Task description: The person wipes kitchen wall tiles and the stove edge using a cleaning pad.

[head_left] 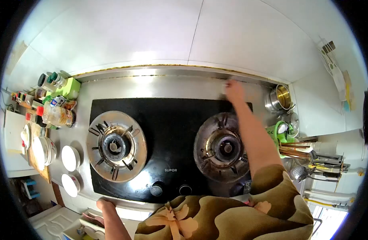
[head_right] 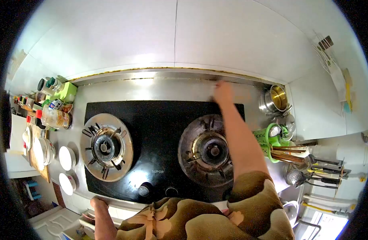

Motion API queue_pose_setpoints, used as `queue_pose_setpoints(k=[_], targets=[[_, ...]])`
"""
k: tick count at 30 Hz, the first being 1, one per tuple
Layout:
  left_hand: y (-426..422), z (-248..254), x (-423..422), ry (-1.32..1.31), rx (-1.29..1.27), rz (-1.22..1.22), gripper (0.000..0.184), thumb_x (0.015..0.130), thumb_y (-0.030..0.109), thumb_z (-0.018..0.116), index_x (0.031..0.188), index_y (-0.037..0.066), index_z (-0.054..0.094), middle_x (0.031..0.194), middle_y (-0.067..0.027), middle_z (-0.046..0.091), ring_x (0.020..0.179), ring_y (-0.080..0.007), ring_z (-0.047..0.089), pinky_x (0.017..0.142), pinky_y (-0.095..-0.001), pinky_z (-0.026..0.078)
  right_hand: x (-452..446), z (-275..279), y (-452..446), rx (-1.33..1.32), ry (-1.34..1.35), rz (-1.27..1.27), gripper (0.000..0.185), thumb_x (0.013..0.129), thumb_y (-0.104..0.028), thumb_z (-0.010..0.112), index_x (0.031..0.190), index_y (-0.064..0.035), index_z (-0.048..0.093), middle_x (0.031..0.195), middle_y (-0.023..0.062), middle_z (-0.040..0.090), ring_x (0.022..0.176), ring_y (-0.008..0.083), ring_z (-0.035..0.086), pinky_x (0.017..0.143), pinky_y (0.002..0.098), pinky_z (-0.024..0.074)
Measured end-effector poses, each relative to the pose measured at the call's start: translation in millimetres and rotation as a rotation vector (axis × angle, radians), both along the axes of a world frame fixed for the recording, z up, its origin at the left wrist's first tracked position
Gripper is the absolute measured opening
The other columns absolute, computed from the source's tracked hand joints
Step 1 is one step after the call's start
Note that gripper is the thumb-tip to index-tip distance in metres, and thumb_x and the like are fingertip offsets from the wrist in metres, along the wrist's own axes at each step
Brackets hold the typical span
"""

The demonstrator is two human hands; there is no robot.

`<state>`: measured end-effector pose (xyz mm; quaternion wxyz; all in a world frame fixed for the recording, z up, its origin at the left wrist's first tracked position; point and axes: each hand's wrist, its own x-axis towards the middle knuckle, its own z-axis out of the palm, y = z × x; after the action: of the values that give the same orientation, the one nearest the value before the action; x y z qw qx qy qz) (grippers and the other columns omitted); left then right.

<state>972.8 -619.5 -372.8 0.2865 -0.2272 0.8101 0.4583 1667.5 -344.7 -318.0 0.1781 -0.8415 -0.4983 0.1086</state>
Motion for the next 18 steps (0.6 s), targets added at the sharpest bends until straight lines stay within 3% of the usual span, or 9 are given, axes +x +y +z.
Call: queue_pose_setpoints(k=[1, 3, 6, 8, 10, 11, 14, 17, 18], targets=[[1, -5, -2, 0.012, 0.015, 0.002, 0.036, 0.082, 0.016, 0.037, 0.102, -0.004, 0.059, 0.101, -0.0130, 0.059, 0.081, -0.0269, 0.057, 0.074, -0.0390, 0.049, -32, 3, 14, 0.004, -0.042, 0.128, 0.023, 0.080, -0.013, 0.058, 0.101, -0.0077, 0.066, 0.099, 0.0177, 0.066, 0.094, 0.0358, 0.062, 0.082, 0.0437, 0.0498], [3, 1, 1, 0.064, 0.040, 0.008, 0.035, 0.081, 0.015, 0.038, 0.100, -0.004, 0.060, 0.102, -0.0137, 0.059, 0.084, -0.0275, 0.058, 0.073, -0.0382, 0.050, -93, 28, 25, 0.092, 0.211, 0.209, 0.017, 0.082, -0.015, 0.058, 0.096, -0.0098, 0.065, 0.100, 0.0199, 0.064, 0.094, 0.0359, 0.062, 0.082, 0.0431, 0.0493], [6, 14, 10, 0.064, -0.034, -0.053, 0.036, 0.081, 0.017, 0.038, 0.101, -0.003, 0.060, 0.103, -0.0149, 0.059, 0.085, -0.0282, 0.058, 0.074, -0.0410, 0.050, -104, 13, 33, 0.113, 0.070, 0.400, 0.017, 0.083, -0.017, 0.059, 0.096, -0.0083, 0.065, 0.101, 0.0197, 0.064, 0.094, 0.0357, 0.062, 0.081, 0.0434, 0.0495], [3, 10, 6, 0.075, -0.016, -0.037, 0.042, 0.083, 0.020, 0.035, 0.109, -0.004, 0.058, 0.112, -0.0169, 0.058, 0.095, -0.0297, 0.058, 0.083, -0.0421, 0.048, -53, 2, 24, 0.090, -0.032, 0.283, 0.025, 0.081, -0.023, 0.060, 0.098, -0.0049, 0.065, 0.102, 0.0193, 0.065, 0.095, 0.0360, 0.062, 0.082, 0.0442, 0.0498], [1, 6, 4, -0.029, 0.111, 0.001, 0.035, 0.086, 0.022, 0.034, 0.098, 0.000, 0.059, 0.100, -0.0133, 0.059, 0.086, -0.0267, 0.056, 0.082, -0.0406, 0.046, 13, 6, 5, -0.020, -0.094, 0.117, 0.032, 0.079, -0.026, 0.061, 0.102, -0.0044, 0.066, 0.103, 0.0183, 0.066, 0.096, 0.0350, 0.063, 0.083, 0.0428, 0.0502], [8, 21, 14, -0.089, 0.100, 0.008, 0.053, 0.087, 0.023, 0.028, 0.126, -0.006, 0.049, 0.134, -0.0195, 0.048, 0.119, -0.0320, 0.048, 0.102, -0.0418, 0.037, 27, 28, -13, -0.032, -0.022, 0.001, 0.033, 0.080, -0.025, 0.060, 0.104, -0.0041, 0.066, 0.103, 0.0184, 0.066, 0.097, 0.0344, 0.063, 0.084, 0.0414, 0.0504], [-2, -2, -4, -0.038, 0.116, -0.049, 0.053, 0.087, 0.021, 0.027, 0.128, -0.007, 0.048, 0.136, -0.0205, 0.046, 0.120, -0.0323, 0.047, 0.104, -0.0410, 0.035, 75, 22, -38, -0.065, -0.088, -0.258, 0.032, 0.082, -0.019, 0.056, 0.108, -0.0016, 0.063, 0.106, 0.0203, 0.065, 0.101, 0.0347, 0.062, 0.085, 0.0419, 0.0498], [15, 34, 33, -0.026, 0.137, 0.010, 0.048, 0.086, 0.022, 0.030, 0.116, -0.005, 0.055, 0.123, -0.0184, 0.055, 0.108, -0.0321, 0.054, 0.095, -0.0401, 0.042, 26, -10, -4, -0.088, -0.226, -0.053, 0.030, 0.080, -0.016, 0.057, 0.106, -0.0010, 0.063, 0.106, 0.0201, 0.065, 0.101, 0.0351, 0.062, 0.085, 0.0431, 0.0493], [20, 41, 37, -0.016, 0.108, 0.027, 0.046, 0.086, 0.023, 0.030, 0.111, -0.005, 0.057, 0.117, -0.0174, 0.058, 0.103, -0.0319, 0.056, 0.092, -0.0403, 0.044, -27, 6, 8, -0.022, -0.101, -0.018, 0.027, 0.080, -0.015, 0.057, 0.102, -0.0020, 0.064, 0.105, 0.0195, 0.065, 0.098, 0.0355, 0.062, 0.086, 0.0435, 0.0488]])
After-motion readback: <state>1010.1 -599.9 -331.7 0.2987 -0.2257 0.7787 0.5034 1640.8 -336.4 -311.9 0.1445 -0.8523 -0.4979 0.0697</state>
